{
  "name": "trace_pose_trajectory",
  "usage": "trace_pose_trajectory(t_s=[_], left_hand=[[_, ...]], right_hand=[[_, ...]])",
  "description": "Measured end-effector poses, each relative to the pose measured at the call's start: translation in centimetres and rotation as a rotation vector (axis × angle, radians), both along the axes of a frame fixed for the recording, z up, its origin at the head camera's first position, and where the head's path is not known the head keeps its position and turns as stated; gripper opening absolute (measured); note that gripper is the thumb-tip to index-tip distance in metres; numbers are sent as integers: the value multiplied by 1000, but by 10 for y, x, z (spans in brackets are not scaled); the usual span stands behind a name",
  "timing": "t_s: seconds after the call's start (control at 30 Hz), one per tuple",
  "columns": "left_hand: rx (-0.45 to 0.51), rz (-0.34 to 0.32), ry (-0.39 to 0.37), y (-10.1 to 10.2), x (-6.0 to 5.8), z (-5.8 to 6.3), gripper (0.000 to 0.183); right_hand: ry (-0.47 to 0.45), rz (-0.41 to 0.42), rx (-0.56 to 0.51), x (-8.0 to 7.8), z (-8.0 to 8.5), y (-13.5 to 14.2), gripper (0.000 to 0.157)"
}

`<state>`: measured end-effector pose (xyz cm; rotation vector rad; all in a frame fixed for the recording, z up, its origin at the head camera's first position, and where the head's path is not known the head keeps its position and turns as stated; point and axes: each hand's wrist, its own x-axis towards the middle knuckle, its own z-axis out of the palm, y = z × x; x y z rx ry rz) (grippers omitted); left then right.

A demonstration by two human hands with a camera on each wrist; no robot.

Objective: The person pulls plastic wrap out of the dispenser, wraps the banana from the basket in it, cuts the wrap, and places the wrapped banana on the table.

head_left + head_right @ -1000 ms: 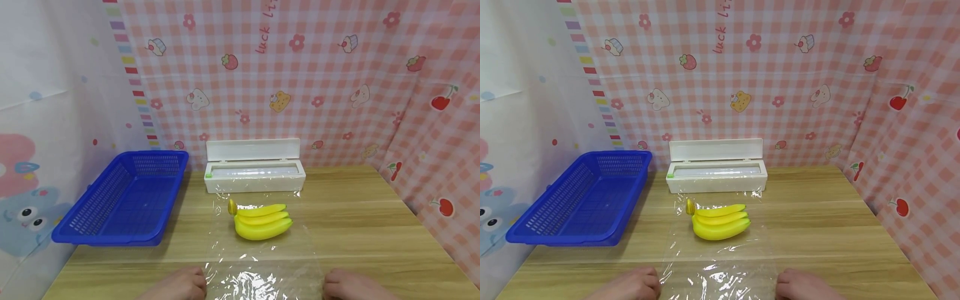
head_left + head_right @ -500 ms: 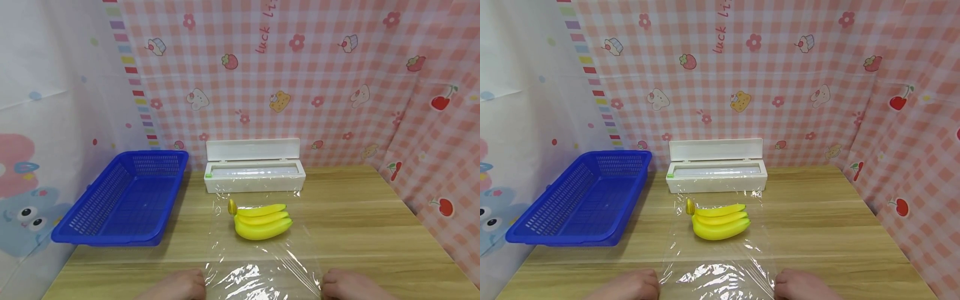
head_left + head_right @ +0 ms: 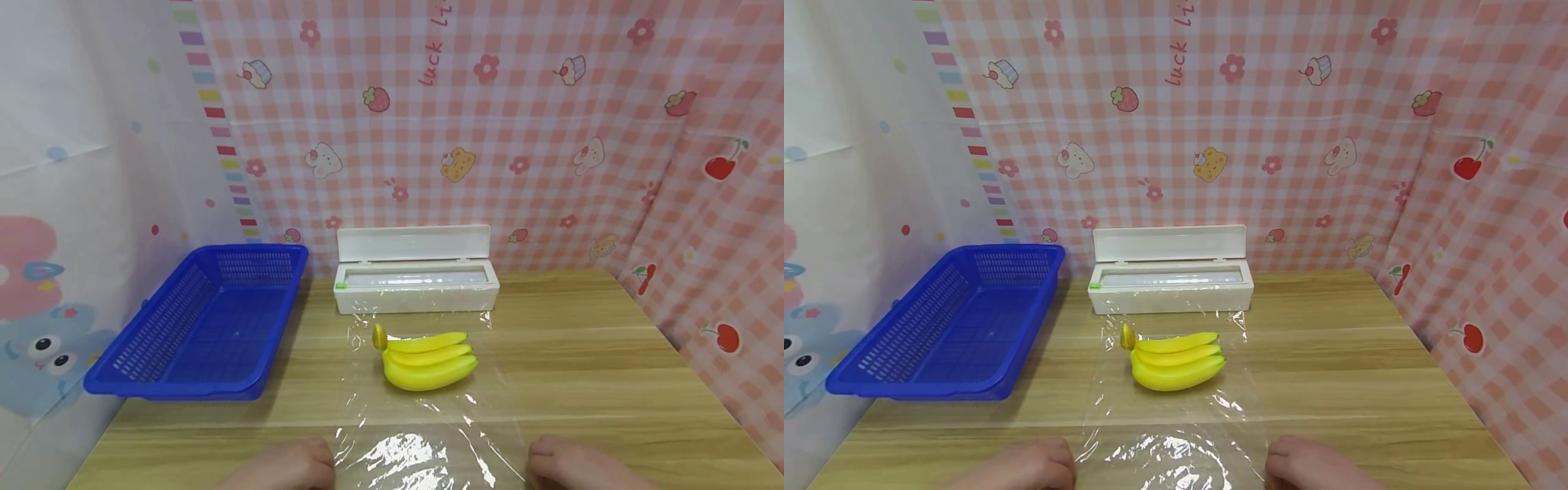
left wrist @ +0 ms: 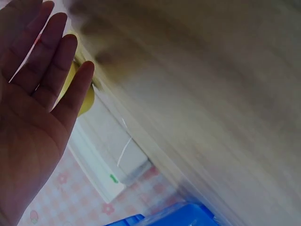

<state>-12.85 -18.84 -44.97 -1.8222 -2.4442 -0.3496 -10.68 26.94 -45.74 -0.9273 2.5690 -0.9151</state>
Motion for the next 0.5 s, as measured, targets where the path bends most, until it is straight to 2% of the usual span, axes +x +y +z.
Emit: trace_pose_trajectory(t_s=[0.07, 0.1, 0.17, 0.23, 0.27, 0.33, 0.4, 0.5], left_hand=[[-19, -14, 23, 2, -1, -1, 7], [-27, -27, 43, 3, -1, -2, 6], [-36, -54, 75, 4, -3, -3, 5], [-33, -71, 77, 6, -4, -4, 4], [-35, -76, 77, 7, -4, -4, 4], [-38, -84, 85, 8, -5, -5, 4], [-43, -88, 99, 9, -5, -5, 4], [-51, -85, 138, 10, -4, -6, 4]], right_hand=[[104, 59, 21, 0, 0, 1, 25], [48, 31, 1, 0, 1, 0, 26], [178, 94, 18, 0, 0, 2, 27], [327, 150, 38, -1, -1, 3, 30], [339, 157, 35, -1, -1, 3, 30], [456, 199, 45, -2, -3, 4, 34], [491, 220, 47, -3, -3, 4, 34], [477, 235, 51, -4, -2, 5, 33]])
